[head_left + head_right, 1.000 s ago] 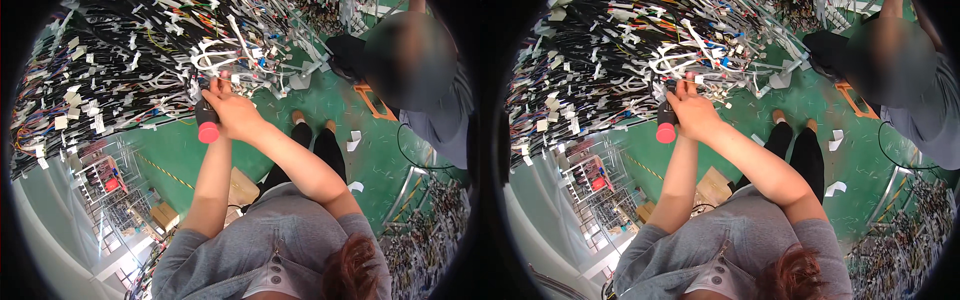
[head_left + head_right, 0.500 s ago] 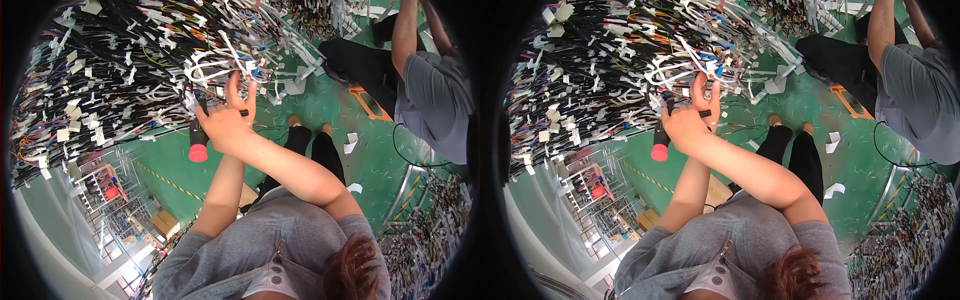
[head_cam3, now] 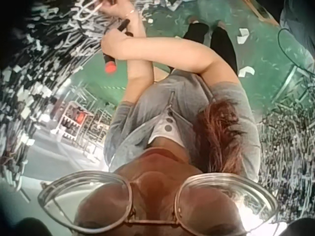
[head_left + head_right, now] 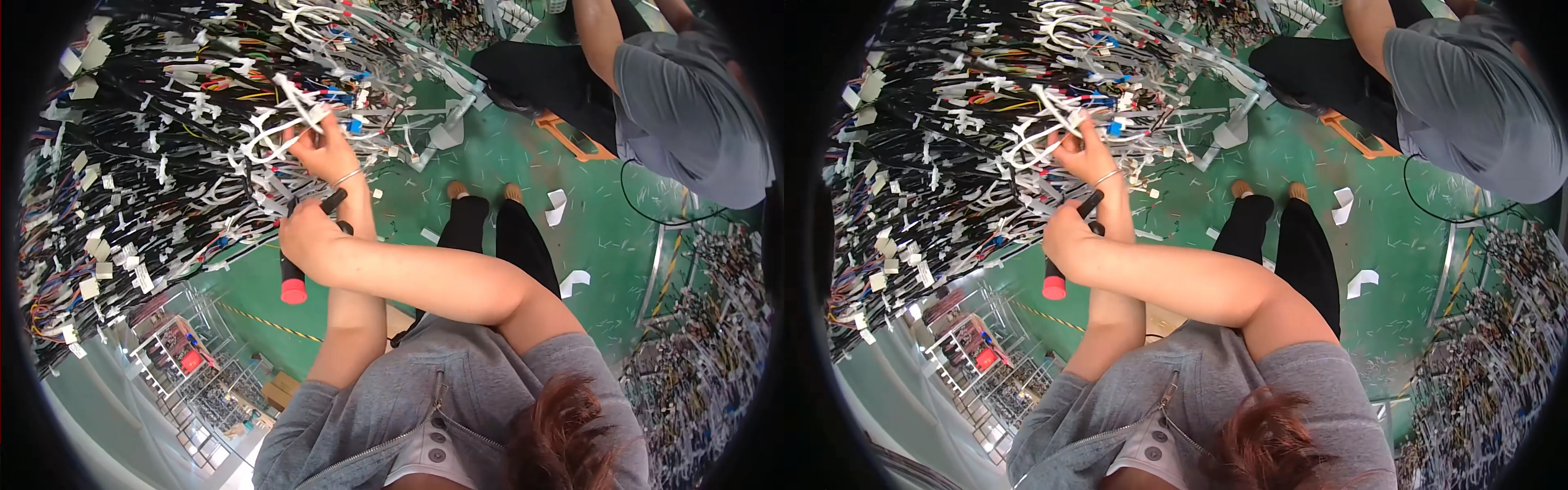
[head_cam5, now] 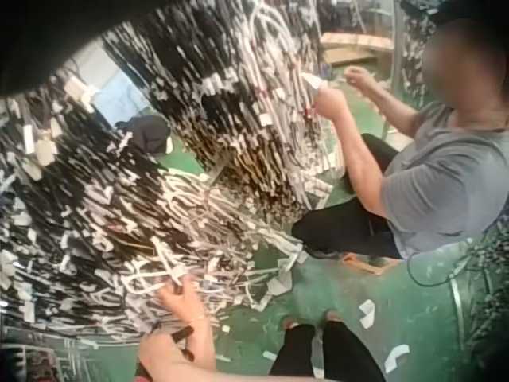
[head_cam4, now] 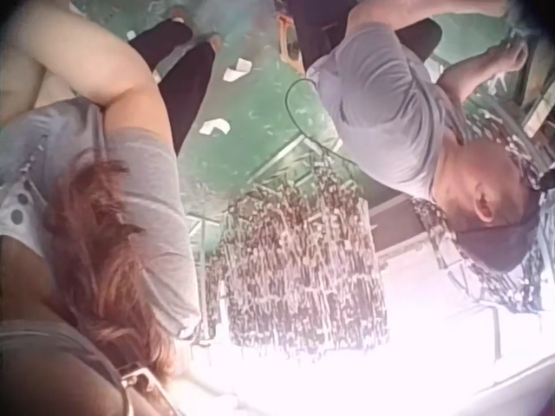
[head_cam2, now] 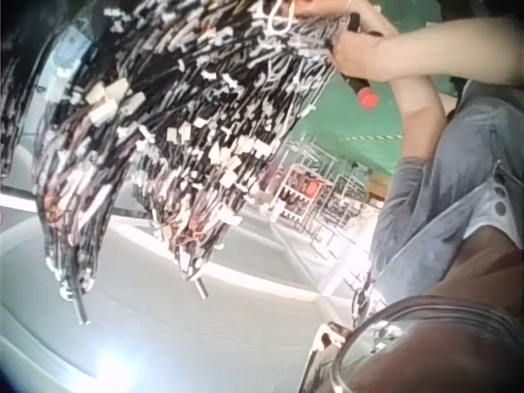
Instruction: Assembling a complex wiring harness on a production board using a specialized taping tool.
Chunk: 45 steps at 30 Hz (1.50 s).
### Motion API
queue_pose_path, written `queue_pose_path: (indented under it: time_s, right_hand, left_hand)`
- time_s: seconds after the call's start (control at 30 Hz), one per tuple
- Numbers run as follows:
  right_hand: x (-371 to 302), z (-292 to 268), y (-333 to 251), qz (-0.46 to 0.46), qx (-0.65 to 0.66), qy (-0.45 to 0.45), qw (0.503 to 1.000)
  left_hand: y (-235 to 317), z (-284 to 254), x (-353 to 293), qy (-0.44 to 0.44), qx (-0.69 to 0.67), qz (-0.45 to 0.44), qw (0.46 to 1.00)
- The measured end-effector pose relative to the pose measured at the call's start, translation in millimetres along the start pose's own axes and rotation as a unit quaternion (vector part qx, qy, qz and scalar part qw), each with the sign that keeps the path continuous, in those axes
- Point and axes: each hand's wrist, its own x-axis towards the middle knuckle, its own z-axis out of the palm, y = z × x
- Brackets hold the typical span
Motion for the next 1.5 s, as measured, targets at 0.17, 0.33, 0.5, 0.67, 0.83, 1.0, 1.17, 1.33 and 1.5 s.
queue_pose_path:
  time_s: [0.17,0.33,0.5,0.67,0.83,1.0,1.17,1.33,1.5]
  right_hand:
    - [-36,5,1,0.023,0.117,0.209,0.971]
    - [-127,-35,45,-0.011,0.321,0.246,0.914]
    - [-209,0,84,0.085,0.489,0.228,0.837]
    - [-220,34,78,0.189,0.569,0.251,0.760]
    - [-206,32,71,0.193,0.618,0.206,0.734]
    - [-126,60,63,0.069,0.740,0.260,0.617]
    - [-86,68,84,0.212,0.611,0.426,0.632]
    - [-135,36,84,0.132,0.797,0.224,0.545]
    - [-123,64,51,0.166,0.837,0.222,0.471]
  left_hand:
    - [18,-49,30,-0.267,0.023,-0.088,0.959]
    - [28,-84,57,-0.332,0.001,-0.182,0.926]
    - [48,-78,52,-0.339,-0.002,-0.146,0.929]
    - [56,-55,37,-0.186,0.001,-0.133,0.974]
    - [57,-83,32,-0.156,0.046,-0.059,0.985]
    - [66,-113,33,-0.286,0.011,-0.018,0.958]
    - [71,-121,42,-0.302,0.235,0.120,0.916]
    - [78,-134,52,-0.298,0.261,0.068,0.916]
    - [77,-115,41,-0.320,0.239,0.083,0.913]
